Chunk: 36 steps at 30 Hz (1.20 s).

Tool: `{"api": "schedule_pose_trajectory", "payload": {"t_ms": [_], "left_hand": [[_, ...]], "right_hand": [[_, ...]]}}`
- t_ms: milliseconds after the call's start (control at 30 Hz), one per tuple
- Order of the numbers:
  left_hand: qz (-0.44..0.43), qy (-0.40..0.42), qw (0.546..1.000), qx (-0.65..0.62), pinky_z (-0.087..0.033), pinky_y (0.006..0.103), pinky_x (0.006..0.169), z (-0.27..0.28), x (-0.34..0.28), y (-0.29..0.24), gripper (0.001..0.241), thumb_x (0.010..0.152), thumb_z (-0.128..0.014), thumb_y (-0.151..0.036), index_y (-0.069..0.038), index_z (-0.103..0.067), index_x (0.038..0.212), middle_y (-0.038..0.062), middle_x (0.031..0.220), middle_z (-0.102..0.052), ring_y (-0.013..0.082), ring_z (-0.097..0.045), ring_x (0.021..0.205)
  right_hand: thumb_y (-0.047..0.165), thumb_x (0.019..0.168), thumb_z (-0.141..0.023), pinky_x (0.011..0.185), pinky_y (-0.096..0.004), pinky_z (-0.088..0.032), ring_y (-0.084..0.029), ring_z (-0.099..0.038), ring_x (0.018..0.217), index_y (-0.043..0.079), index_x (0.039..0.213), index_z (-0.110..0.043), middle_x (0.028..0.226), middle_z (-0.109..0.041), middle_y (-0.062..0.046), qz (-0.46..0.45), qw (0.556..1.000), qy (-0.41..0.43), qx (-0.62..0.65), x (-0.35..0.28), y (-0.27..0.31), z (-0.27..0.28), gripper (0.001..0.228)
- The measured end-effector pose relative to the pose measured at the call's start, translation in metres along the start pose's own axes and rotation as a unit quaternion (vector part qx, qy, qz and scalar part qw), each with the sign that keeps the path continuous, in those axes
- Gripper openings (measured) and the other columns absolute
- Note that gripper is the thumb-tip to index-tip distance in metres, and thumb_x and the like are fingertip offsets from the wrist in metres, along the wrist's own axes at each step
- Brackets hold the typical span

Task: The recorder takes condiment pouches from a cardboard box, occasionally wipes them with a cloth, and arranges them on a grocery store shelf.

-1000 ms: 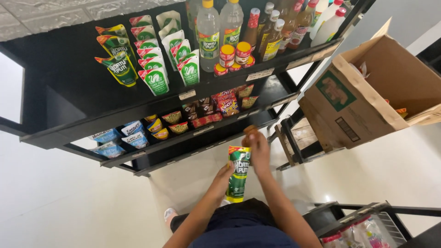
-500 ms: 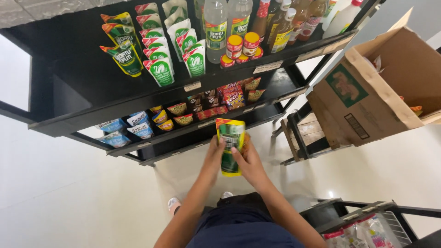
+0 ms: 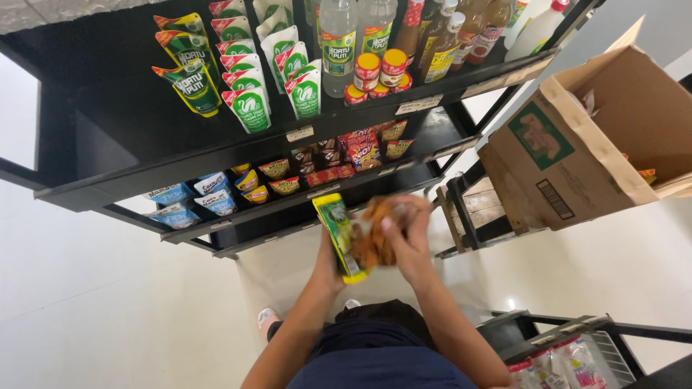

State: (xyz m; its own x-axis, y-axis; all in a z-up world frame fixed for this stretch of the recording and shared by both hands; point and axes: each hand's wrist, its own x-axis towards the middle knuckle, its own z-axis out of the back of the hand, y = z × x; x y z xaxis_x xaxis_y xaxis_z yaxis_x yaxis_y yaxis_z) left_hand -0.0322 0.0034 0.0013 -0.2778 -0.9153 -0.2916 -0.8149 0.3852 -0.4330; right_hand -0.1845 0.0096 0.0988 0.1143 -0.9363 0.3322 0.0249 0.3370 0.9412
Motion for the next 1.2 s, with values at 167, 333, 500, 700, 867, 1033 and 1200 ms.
{"api": "schedule_pose_trajectory", "payload": {"t_ms": [167, 333, 500, 700, 867, 1033, 1200], "left_hand": [[0.004, -0.014, 1.0, 0.003, -0.054, 0.0353, 0.099, -0.033, -0.01, 0.012, 0.068, 0.097, -0.033, -0.067, -0.02, -0.048, 0.143, 0.007, 0.134, -0.063, 0.0192, -0.065, 0.117], [-0.072, -0.041, 0.995, 0.059, -0.05, 0.0368, 0.105, -0.005, 0.002, -0.004, 0.07, 0.1, -0.033, -0.067, -0.019, -0.045, 0.151, 0.007, 0.138, -0.058, 0.0203, -0.06, 0.124], [-0.066, 0.05, 0.996, 0.017, -0.045, 0.0428, 0.104, 0.016, 0.005, 0.007, 0.069, 0.105, -0.039, -0.066, -0.019, -0.043, 0.157, 0.008, 0.133, -0.055, 0.0237, -0.056, 0.119], [-0.006, 0.013, 0.999, 0.033, -0.047, 0.0373, 0.11, -0.003, -0.003, 0.03, 0.068, 0.097, -0.036, -0.064, -0.024, -0.042, 0.152, 0.0, 0.145, -0.06, 0.0183, -0.059, 0.132], [-0.173, 0.03, 0.981, -0.077, -0.05, 0.0415, 0.102, 0.039, 0.008, 0.0, 0.058, 0.105, -0.042, -0.058, -0.015, -0.05, 0.142, 0.008, 0.13, -0.06, 0.025, -0.059, 0.118], [-0.233, 0.132, 0.947, -0.178, -0.052, 0.0412, 0.093, 0.044, -0.002, -0.035, 0.061, 0.102, -0.05, -0.058, -0.01, -0.055, 0.139, 0.011, 0.117, -0.061, 0.0252, -0.059, 0.103], [-0.1, 0.138, 0.969, -0.18, -0.05, 0.0437, 0.102, 0.078, 0.002, 0.003, 0.075, 0.097, -0.049, -0.071, -0.013, -0.051, 0.145, 0.013, 0.132, -0.061, 0.0287, -0.061, 0.117]], "right_hand": [[0.014, 0.107, -0.051, 0.113, -0.041, -0.043, -0.039, -0.055, 0.127, 0.0, 0.131, -0.054, 0.139, -0.052, -0.02, 0.118, 0.976, 0.002, -0.182, 0.013, 0.017, -0.032, 0.028], [0.008, 0.104, -0.052, 0.105, -0.041, -0.047, -0.04, -0.057, 0.124, -0.002, 0.137, -0.056, 0.139, -0.057, -0.022, 0.119, 0.951, 0.06, -0.281, -0.007, 0.042, -0.039, 0.035], [0.014, 0.1, -0.063, 0.101, -0.039, -0.051, -0.035, -0.063, 0.116, 0.004, 0.13, -0.063, 0.123, -0.062, -0.017, 0.096, 0.951, 0.138, -0.259, -0.004, 0.008, -0.013, 0.031], [0.007, 0.103, -0.052, 0.118, -0.046, -0.038, -0.041, -0.049, 0.14, -0.001, 0.146, -0.053, 0.149, -0.052, -0.025, 0.162, 0.964, 0.1, -0.185, 0.027, 0.017, -0.03, 0.043], [0.008, 0.103, -0.053, 0.119, -0.044, -0.04, -0.035, -0.051, 0.144, 0.002, 0.145, -0.056, 0.152, -0.055, -0.018, 0.1, 0.956, 0.204, -0.184, 0.001, -0.007, -0.028, 0.042], [0.009, 0.104, -0.053, 0.12, -0.044, -0.04, -0.036, -0.052, 0.143, 0.004, 0.14, -0.061, 0.15, -0.057, -0.016, 0.111, 0.932, 0.324, -0.115, -0.013, -0.015, -0.036, 0.038], [0.015, 0.106, -0.05, 0.117, -0.041, -0.042, -0.034, -0.054, 0.13, 0.005, 0.132, -0.058, 0.13, -0.059, -0.014, 0.011, 0.982, 0.187, 0.011, -0.023, -0.06, -0.043, 0.029]]}}
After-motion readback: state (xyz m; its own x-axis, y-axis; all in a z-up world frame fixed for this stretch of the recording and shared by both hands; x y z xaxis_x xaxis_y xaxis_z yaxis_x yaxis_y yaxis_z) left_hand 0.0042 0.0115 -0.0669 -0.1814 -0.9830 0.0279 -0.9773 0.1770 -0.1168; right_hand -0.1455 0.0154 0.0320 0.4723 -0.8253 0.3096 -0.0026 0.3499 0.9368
